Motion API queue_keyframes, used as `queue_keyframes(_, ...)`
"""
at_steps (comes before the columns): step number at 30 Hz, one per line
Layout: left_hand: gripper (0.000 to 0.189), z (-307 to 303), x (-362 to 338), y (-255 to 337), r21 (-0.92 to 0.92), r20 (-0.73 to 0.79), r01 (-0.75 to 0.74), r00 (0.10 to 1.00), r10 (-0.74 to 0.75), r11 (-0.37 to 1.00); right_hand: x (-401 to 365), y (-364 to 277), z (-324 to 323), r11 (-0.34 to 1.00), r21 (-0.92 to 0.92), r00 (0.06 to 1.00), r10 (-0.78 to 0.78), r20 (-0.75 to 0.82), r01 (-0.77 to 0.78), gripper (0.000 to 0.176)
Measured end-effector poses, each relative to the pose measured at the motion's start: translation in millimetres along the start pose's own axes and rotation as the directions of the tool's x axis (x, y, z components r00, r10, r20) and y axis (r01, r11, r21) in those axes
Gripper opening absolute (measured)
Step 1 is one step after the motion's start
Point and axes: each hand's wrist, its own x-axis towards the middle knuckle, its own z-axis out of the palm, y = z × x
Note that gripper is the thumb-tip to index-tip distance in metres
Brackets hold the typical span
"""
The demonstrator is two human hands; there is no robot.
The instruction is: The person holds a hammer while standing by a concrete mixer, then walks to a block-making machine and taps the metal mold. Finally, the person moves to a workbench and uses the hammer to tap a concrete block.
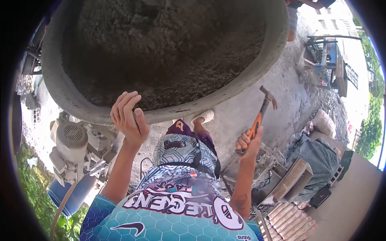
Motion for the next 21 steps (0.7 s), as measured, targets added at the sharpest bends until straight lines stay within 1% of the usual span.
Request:
queue_keyframes(1, 0.029, 1.8, 0.1, -2.2, -0.033, -0.048, -0.006, 0.999, 0.005, 0.999, -17.7, -4.1, -20.1, 1.000, 0.023, 0.998, -0.005, -0.060, 0.006, 0.056)
queue_keyframes(2, 0.028, 3.9, -1.0, -4.9, -0.028, -0.062, -0.017, 0.998, 0.015, 0.999, -25.6, -15.6, -35.3, 0.999, 0.039, 0.994, -0.023, -0.104, 0.027, 0.055)
queue_keyframes(4, 0.028, 8.3, -2.6, -6.3, -0.039, -0.084, -0.006, 0.996, 0.002, 0.999, -43.3, -40.6, -71.7, 0.955, 0.267, 0.980, -0.079, -0.180, 0.126, 0.052)
queue_keyframes(5, 0.028, 9.9, -3.8, -6.3, -0.051, -0.111, -0.002, 0.994, -0.003, 0.999, -51.7, -56.8, -95.1, 0.899, 0.383, 0.969, -0.142, -0.204, 0.212, 0.050)
queue_keyframes(6, 0.028, 11.0, -3.9, -6.2, -0.057, -0.105, -0.003, 0.994, -0.003, 0.998, -56.5, -75.8, -123.5, 0.818, 0.492, 0.951, -0.205, -0.233, 0.297, 0.049)
queue_keyframes(8, 0.026, 12.8, -2.2, -1.8, -0.049, -0.121, -0.015, 0.993, 0.009, 0.999, -54.0, -125.4, -223.2, 0.676, 0.624, 0.913, -0.368, -0.174, 0.391, 0.043)
queue_keyframes(9, 0.026, 11.4, -0.4, -0.6, -0.006, -0.105, -0.027, 0.994, 0.026, 1.000, -45.6, -133.7, -218.0, 0.554, 0.550, 0.780, -0.409, -0.474, 0.625, 0.040)
queue_keyframes(10, 0.025, 11.7, 2.2, 3.1, 0.000, -0.107, -0.056, 0.993, 0.055, 0.998, -35.1, -142.3, -212.5, 0.464, 0.366, 0.561, -0.405, -0.722, 0.807, 0.038)
queue_keyframes(11, 0.024, 14.2, 5.1, 11.1, 0.008, -0.115, -0.076, 0.990, 0.076, 0.997, -19.8, -137.0, -194.8, 0.383, 0.292, 0.436, -0.373, -0.819, 0.876, 0.042)
queue_keyframes(12, 0.026, 16.7, 6.2, 19.6, 0.021, -0.116, -0.085, 0.989, 0.086, 0.996, 7.5, -112.7, -158.6, 0.405, 0.343, 0.494, -0.363, -0.790, 0.848, 0.047)
queue_keyframes(14, 0.028, 28.1, 4.9, 29.4, 0.026, -0.166, -0.084, 0.982, 0.087, 0.996, 53.7, -59.9, -55.0, 0.471, 0.499, 0.671, -0.334, -0.662, 0.727, 0.059)
queue_keyframes(15, 0.028, 30.3, 3.5, 34.2, 0.043, -0.149, -0.085, 0.985, 0.090, 0.995, 39.4, -22.5, 36.7, 0.746, 0.324, 0.781, -0.400, -0.479, 0.581, 0.057)
queue_keyframes(16, 0.028, 32.2, 0.3, 36.9, 0.092, -0.125, -0.072, 0.989, 0.084, 0.993, 37.5, 0.9, 53.6, 0.785, 0.590, 0.982, 0.145, 0.122, -0.189, 0.055)
queue_keyframes(17, 0.028, 35.2, -1.4, 36.9, 0.074, -0.148, -0.095, 0.983, 0.105, 0.993, 8.1, 16.7, 109.0, 0.801, 0.554, 0.967, 0.251, 0.032, -0.226, 0.054)
queue_keyframes(18, 0.028, 32.9, -2.1, 35.9, 0.089, -0.131, -0.065, 0.988, 0.076, 0.994, 3.4, 19.3, 96.5, 0.800, 0.560, 0.972, 0.229, 0.050, -0.217, 0.054)
queue_keyframes(19, 0.028, 29.3, -2.9, 33.8, 0.109, -0.104, -0.041, 0.993, 0.052, 0.993, 0.0, 20.5, 69.8, 0.822, 0.505, 0.964, 0.214, 0.156, -0.264, 0.055)
queue_keyframes(20, 0.027, 26.6, -3.3, 34.8, 0.111, -0.116, -0.040, 0.992, 0.053, 0.993, -5.1, 16.6, 49.6, 0.848, 0.437, 0.945, 0.199, 0.260, -0.299, 0.056)
queue_keyframes(21, 0.027, 25.9, -2.9, 35.5, 0.103, -0.135, -0.053, 0.989, 0.067, 0.993, -13.9, 5.9, 36.7, 0.851, 0.439, 0.945, 0.178, 0.273, -0.287, 0.056)
